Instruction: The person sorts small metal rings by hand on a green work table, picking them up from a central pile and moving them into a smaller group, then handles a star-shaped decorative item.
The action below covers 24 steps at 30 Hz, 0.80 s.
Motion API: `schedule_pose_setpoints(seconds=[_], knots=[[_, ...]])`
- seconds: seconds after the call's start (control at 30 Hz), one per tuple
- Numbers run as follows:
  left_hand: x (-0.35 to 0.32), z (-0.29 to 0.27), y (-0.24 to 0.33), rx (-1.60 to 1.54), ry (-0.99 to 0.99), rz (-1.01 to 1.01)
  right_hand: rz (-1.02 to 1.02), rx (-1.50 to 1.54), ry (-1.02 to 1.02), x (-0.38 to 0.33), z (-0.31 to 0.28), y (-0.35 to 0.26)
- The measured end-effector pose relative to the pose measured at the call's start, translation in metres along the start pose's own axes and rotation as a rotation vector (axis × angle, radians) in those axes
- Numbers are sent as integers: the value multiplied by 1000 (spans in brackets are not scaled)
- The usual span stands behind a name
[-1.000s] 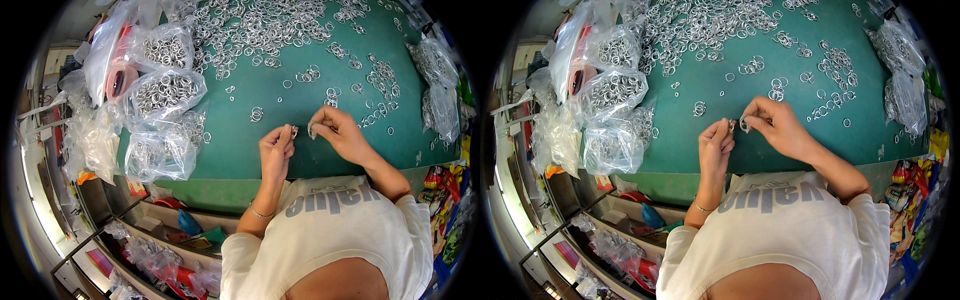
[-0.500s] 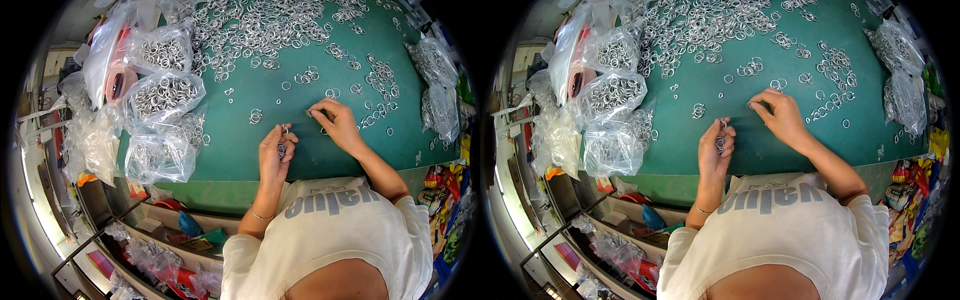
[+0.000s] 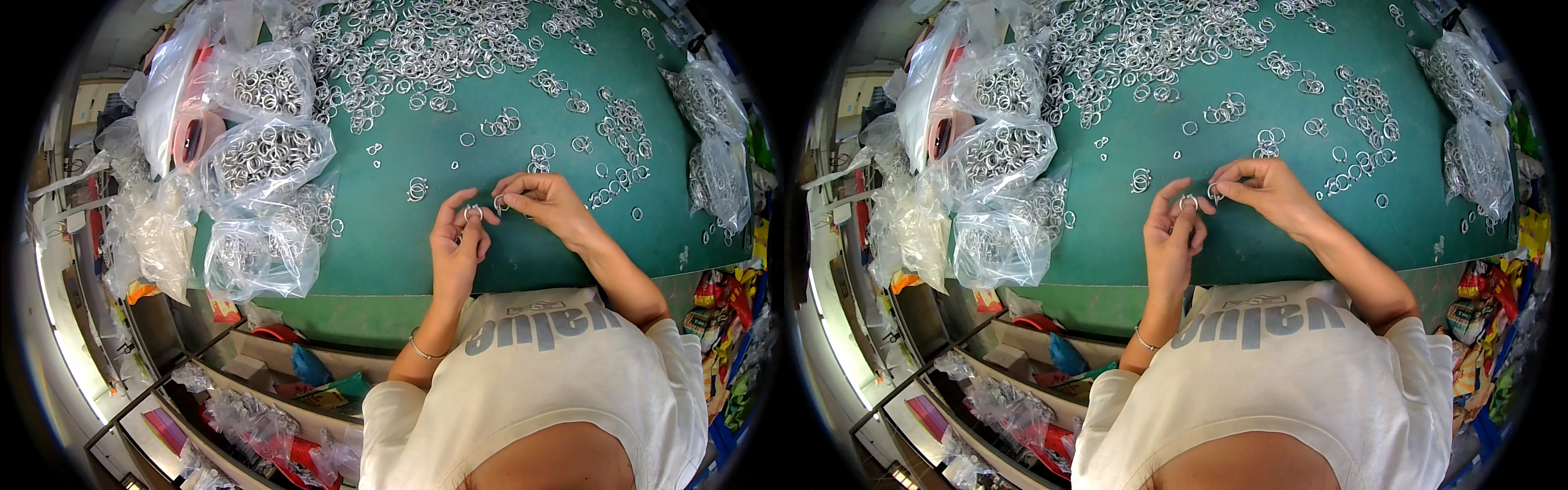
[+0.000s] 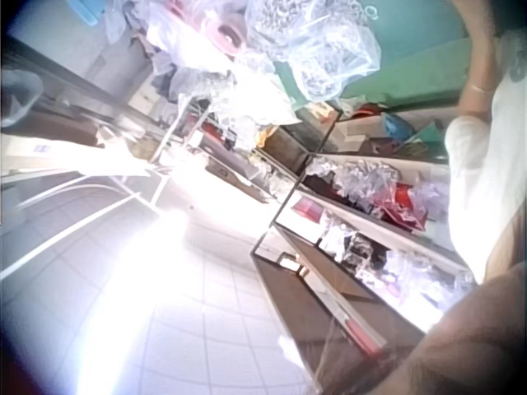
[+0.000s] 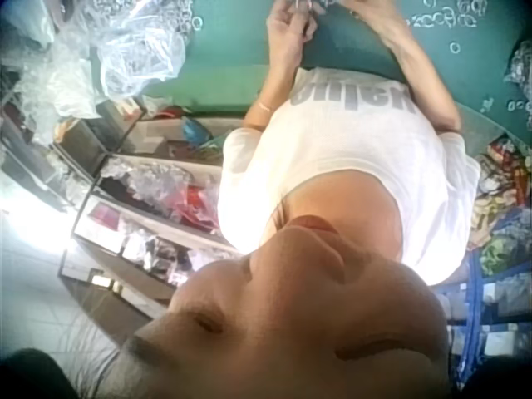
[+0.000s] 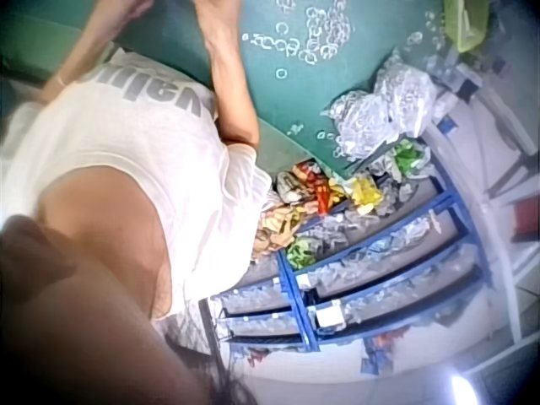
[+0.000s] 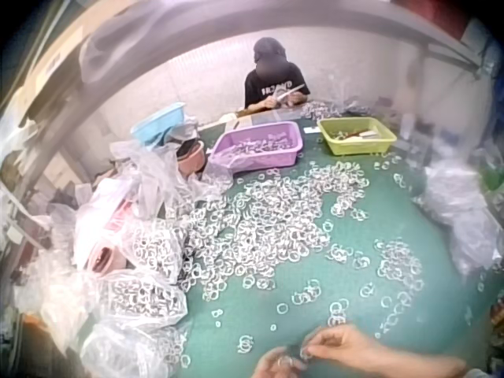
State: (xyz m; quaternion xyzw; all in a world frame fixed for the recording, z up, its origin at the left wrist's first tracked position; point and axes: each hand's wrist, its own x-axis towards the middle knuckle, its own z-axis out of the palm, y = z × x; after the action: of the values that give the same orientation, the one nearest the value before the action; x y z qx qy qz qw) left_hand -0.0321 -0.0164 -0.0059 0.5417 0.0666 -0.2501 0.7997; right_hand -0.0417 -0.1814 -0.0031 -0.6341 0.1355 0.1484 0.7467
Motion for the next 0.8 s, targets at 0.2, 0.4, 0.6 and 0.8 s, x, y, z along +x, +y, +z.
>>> schedule_pose_setpoints(seconds=[0.2,0.4,0.6,0.8], knots=[[0,-2,-2,352,-72,218,109,50,-76,-4,2,-13],[1,2,11,688,-62,443,155,61,-117,-5,2,-11],[4,-2,7,814,-87,597,218,149,-167,-5,0,-7],[6,-4,12,923,-140,612,269,227,-186,-6,-3,0]])
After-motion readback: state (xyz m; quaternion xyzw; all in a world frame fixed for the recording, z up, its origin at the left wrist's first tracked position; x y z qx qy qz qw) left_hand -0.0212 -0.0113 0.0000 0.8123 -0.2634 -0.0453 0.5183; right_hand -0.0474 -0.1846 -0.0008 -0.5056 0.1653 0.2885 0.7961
